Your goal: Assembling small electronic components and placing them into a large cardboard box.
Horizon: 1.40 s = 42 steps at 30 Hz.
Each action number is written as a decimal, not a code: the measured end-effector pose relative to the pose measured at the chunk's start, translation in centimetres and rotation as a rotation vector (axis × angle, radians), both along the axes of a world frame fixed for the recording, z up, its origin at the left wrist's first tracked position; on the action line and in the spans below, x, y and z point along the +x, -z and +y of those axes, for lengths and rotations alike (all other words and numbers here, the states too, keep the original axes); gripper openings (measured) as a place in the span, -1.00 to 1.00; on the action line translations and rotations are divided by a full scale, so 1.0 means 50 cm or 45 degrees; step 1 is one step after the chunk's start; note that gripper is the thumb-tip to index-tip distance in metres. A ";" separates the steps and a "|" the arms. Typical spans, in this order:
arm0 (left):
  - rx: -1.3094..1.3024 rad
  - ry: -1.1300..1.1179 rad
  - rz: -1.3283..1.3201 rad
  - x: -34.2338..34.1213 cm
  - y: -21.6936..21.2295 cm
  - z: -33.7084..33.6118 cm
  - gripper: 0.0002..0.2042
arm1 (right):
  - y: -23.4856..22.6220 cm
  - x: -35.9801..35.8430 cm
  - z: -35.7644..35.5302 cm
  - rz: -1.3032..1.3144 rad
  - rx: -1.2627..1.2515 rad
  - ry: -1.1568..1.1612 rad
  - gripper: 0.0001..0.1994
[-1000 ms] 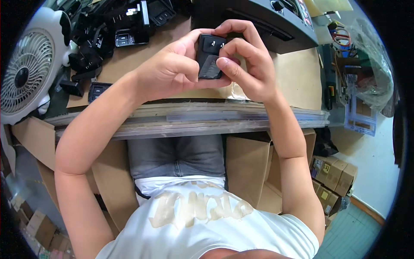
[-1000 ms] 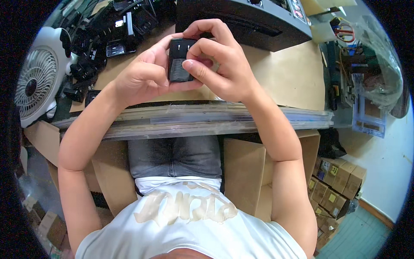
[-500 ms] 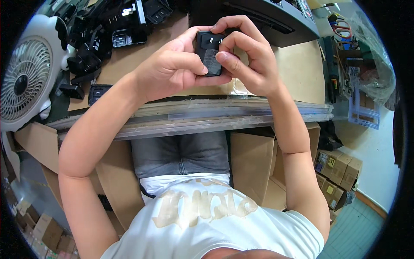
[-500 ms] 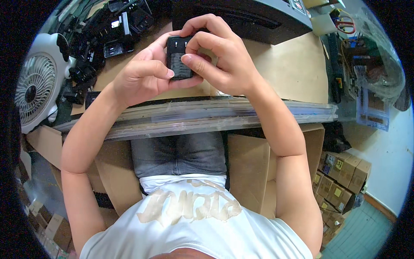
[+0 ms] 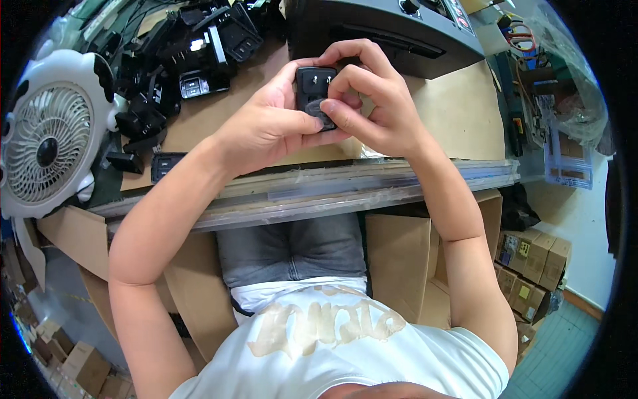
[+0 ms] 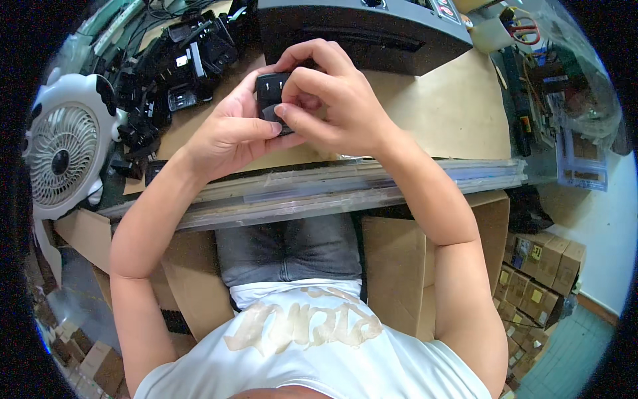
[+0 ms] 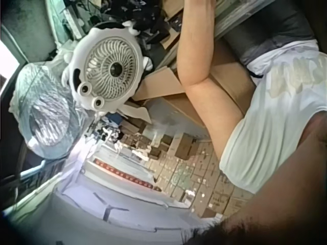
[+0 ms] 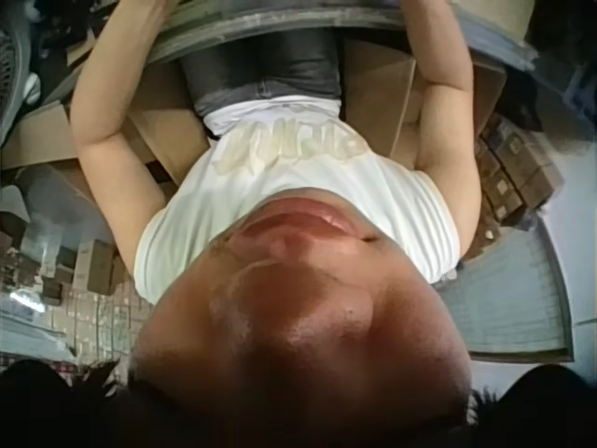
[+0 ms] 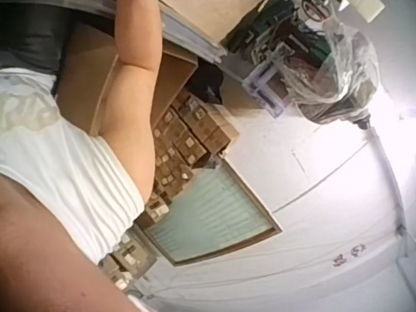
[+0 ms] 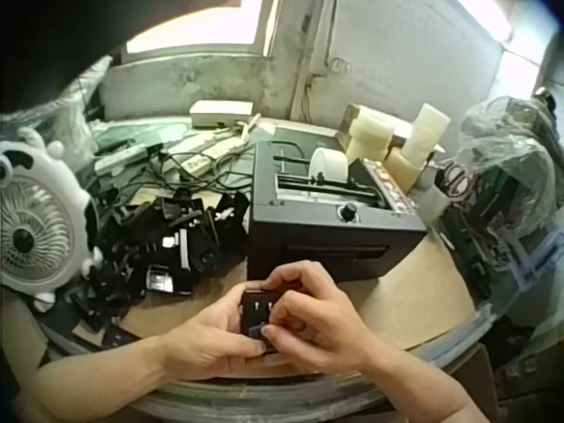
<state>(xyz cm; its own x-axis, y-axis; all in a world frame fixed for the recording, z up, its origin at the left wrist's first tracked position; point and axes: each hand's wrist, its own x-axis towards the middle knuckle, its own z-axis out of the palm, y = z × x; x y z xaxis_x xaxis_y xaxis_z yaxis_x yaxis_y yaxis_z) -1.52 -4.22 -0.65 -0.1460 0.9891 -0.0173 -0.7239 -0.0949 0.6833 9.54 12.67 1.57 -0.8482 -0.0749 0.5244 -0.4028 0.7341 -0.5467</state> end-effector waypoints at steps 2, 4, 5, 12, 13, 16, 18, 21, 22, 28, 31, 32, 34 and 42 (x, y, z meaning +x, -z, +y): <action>0.004 -0.001 0.003 -0.002 0.002 0.001 -0.35 | 0.001 -0.001 -0.002 0.051 0.031 0.013 -0.87; -0.003 -0.003 -0.003 -0.003 0.004 0.001 -0.32 | -0.001 0.006 -0.009 0.061 0.069 0.115 -0.85; -0.007 -0.004 -0.007 -0.004 0.004 0.002 -0.30 | -0.001 0.008 -0.012 0.066 0.088 0.165 -0.82; -0.025 0.006 -0.034 -0.003 -0.007 0.002 -0.32 | 0.017 -0.001 -0.012 0.023 -0.330 0.182 -0.59; -0.004 0.013 -0.040 -0.003 -0.005 0.000 -0.31 | 0.016 -0.001 -0.016 -0.086 -0.492 0.133 -0.56; 0.058 0.035 -0.058 -0.004 0.003 -0.003 -0.27 | 0.014 0.003 -0.030 -0.419 -0.973 -0.023 -0.48; 0.058 0.033 -0.049 -0.003 0.003 -0.001 -0.26 | 0.006 0.006 -0.034 -0.492 -1.077 -0.021 -0.50; 0.050 0.021 -0.028 0.001 0.004 0.005 -0.25 | -0.002 0.005 -0.037 -0.726 -1.395 -0.021 -0.57; 0.050 0.022 -0.022 0.001 0.002 0.006 -0.25 | -0.004 0.003 -0.036 -0.720 -1.395 -0.023 -0.57; 0.013 -0.021 -0.015 0.010 -0.005 0.010 -0.29 | 0.020 0.000 -0.012 -0.996 -1.845 -0.181 -0.59; 0.007 -0.045 0.099 0.007 -0.015 0.007 -0.29 | 0.034 -0.010 0.010 -1.147 -1.881 -0.293 -0.62; -0.005 -0.069 0.218 0.009 -0.017 0.008 -0.27 | 0.048 -0.008 0.016 -1.119 -1.871 -0.316 -0.64; -0.004 -0.125 0.368 0.017 0.000 0.009 -0.26 | 0.053 0.001 0.016 -1.088 -1.827 -0.376 -0.66; -0.101 -0.128 -0.057 0.002 0.005 -0.004 -0.55 | 0.026 -0.015 -0.055 -0.999 -1.683 -0.002 -0.63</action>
